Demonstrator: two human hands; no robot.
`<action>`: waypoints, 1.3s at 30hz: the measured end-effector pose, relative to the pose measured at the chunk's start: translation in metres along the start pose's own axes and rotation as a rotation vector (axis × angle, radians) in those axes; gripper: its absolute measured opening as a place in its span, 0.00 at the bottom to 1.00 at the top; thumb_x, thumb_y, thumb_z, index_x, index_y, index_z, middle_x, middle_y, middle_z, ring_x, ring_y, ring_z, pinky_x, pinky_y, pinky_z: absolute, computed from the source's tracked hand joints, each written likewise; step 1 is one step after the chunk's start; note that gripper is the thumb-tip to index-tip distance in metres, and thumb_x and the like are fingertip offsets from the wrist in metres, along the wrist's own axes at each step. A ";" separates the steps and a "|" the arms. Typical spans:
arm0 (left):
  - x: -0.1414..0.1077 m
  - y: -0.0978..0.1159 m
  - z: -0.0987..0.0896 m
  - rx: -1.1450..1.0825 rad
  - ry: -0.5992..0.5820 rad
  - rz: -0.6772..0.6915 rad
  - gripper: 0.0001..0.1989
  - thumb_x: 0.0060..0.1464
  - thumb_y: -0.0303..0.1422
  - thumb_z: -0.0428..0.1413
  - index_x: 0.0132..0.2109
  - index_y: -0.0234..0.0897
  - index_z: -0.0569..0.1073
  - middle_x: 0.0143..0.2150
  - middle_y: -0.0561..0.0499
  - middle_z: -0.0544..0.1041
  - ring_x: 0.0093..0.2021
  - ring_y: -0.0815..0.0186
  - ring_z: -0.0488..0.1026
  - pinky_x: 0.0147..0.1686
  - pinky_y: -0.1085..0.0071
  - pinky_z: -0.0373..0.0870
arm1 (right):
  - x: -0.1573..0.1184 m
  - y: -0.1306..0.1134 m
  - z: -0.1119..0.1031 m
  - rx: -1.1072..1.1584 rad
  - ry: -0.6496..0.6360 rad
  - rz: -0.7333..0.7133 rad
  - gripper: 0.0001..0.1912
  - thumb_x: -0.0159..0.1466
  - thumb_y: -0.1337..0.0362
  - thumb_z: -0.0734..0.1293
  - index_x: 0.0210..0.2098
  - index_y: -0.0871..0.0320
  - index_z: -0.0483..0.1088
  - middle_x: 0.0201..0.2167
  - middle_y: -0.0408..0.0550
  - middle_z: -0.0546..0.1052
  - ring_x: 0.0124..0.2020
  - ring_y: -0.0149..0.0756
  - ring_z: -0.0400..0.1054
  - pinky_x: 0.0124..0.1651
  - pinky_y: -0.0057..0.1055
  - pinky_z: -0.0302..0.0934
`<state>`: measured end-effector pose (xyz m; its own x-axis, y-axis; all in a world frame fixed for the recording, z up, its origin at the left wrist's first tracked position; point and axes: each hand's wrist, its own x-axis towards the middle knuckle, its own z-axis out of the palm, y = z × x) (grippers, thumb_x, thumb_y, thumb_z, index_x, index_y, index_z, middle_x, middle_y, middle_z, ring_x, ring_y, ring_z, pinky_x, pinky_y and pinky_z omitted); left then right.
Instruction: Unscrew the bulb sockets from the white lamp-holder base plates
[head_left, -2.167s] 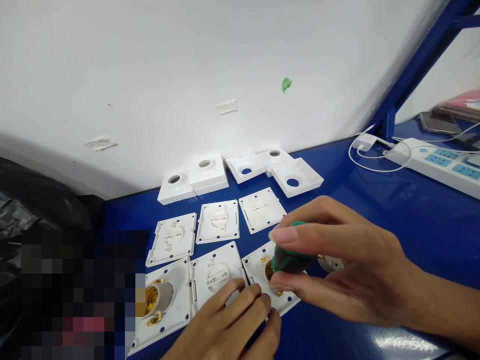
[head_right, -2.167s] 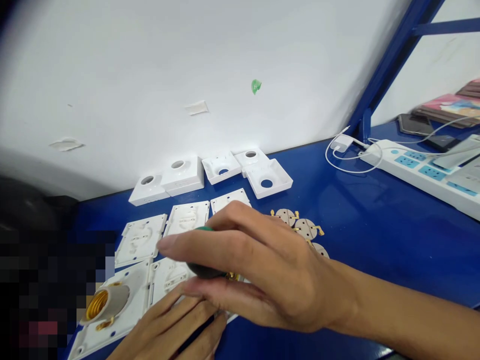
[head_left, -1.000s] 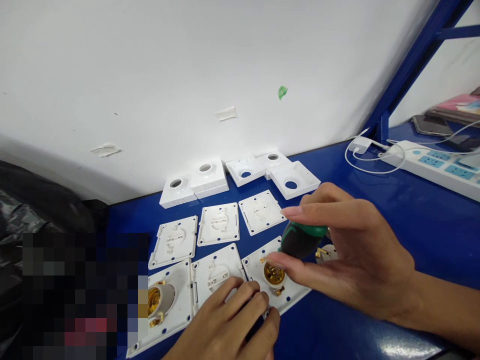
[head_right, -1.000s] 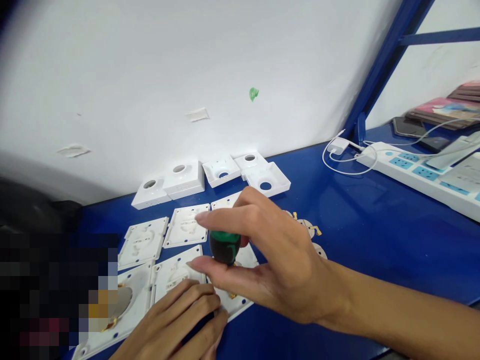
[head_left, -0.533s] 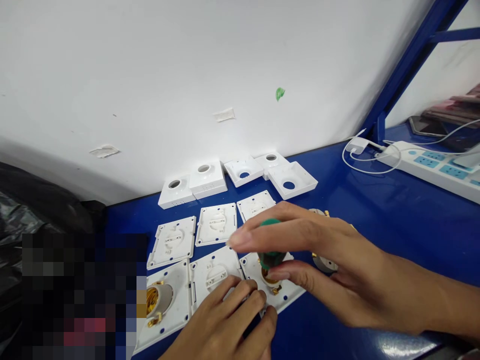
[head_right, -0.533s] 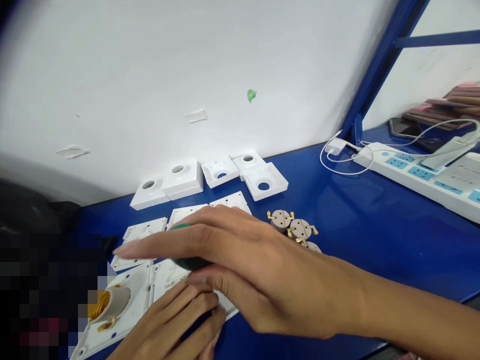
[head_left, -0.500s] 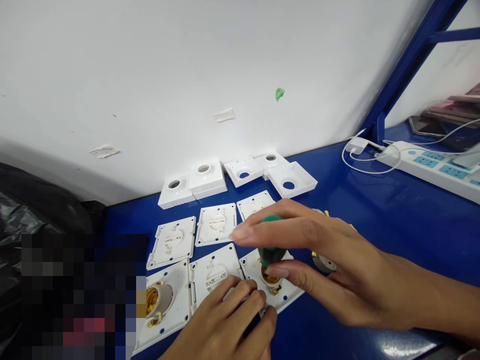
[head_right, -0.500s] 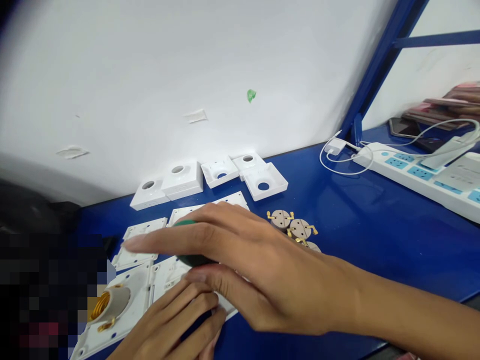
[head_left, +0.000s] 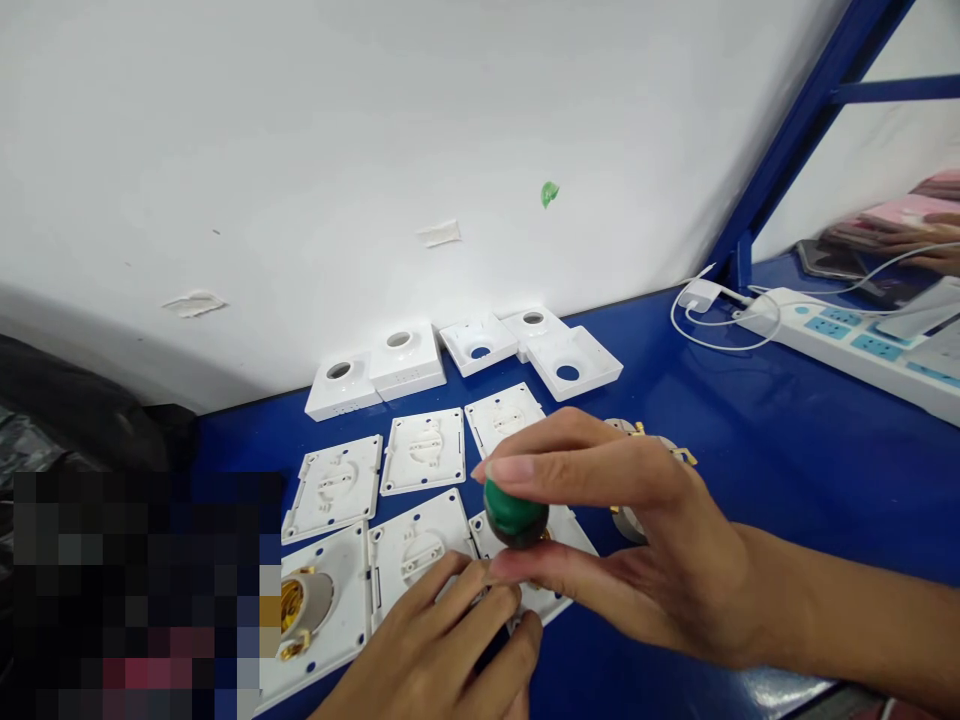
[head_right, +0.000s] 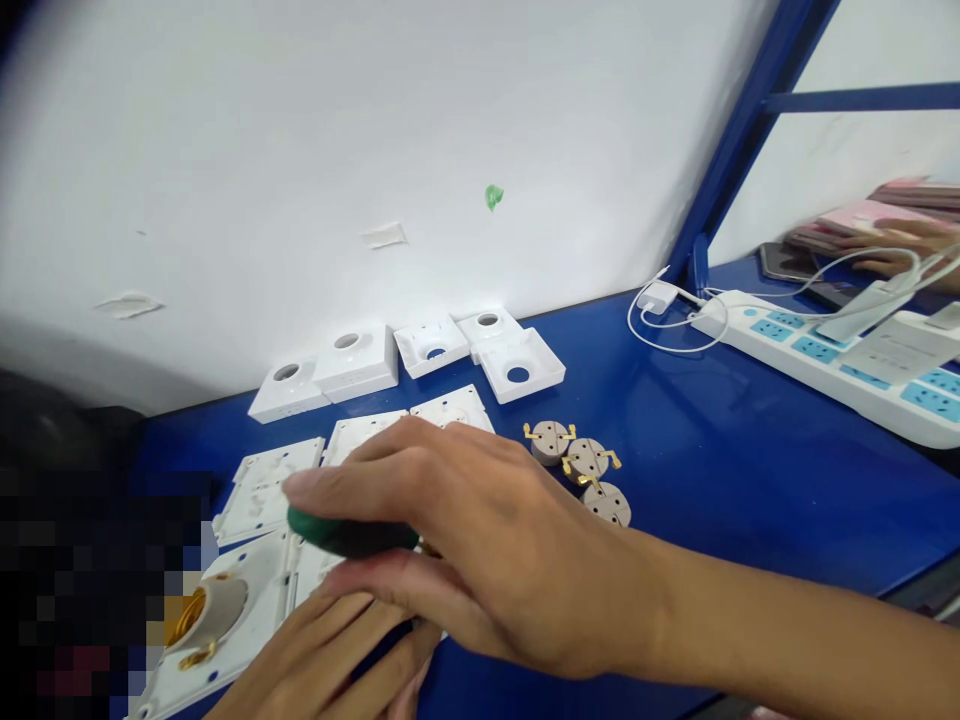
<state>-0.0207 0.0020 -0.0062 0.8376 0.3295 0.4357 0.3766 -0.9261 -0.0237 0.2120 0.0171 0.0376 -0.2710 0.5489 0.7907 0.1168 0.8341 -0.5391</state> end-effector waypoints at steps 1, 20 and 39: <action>0.000 0.000 0.000 -0.002 -0.001 0.001 0.06 0.70 0.25 0.59 0.50 0.38 0.78 0.44 0.50 0.80 0.45 0.61 0.80 0.60 0.62 0.77 | 0.001 0.000 0.000 0.002 -0.008 -0.006 0.22 0.74 0.73 0.72 0.64 0.57 0.66 0.51 0.50 0.81 0.52 0.35 0.79 0.57 0.34 0.77; 0.008 0.000 -0.001 -0.162 -0.105 -0.011 0.09 0.71 0.23 0.54 0.53 0.34 0.77 0.46 0.45 0.80 0.47 0.54 0.78 0.55 0.54 0.77 | 0.006 0.008 -0.013 0.217 -0.173 0.184 0.23 0.75 0.72 0.70 0.67 0.53 0.69 0.56 0.51 0.80 0.57 0.38 0.77 0.59 0.39 0.74; 0.003 -0.003 0.004 -0.123 -0.077 0.014 0.07 0.71 0.29 0.58 0.53 0.40 0.77 0.46 0.48 0.81 0.48 0.56 0.80 0.57 0.57 0.78 | 0.005 -0.005 -0.015 0.083 -0.039 0.031 0.18 0.70 0.65 0.78 0.58 0.56 0.78 0.47 0.48 0.82 0.49 0.34 0.77 0.51 0.29 0.75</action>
<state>-0.0177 0.0067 -0.0078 0.8721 0.3248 0.3659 0.3169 -0.9448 0.0832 0.2244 0.0166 0.0485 -0.3060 0.5706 0.7620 0.0470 0.8085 -0.5866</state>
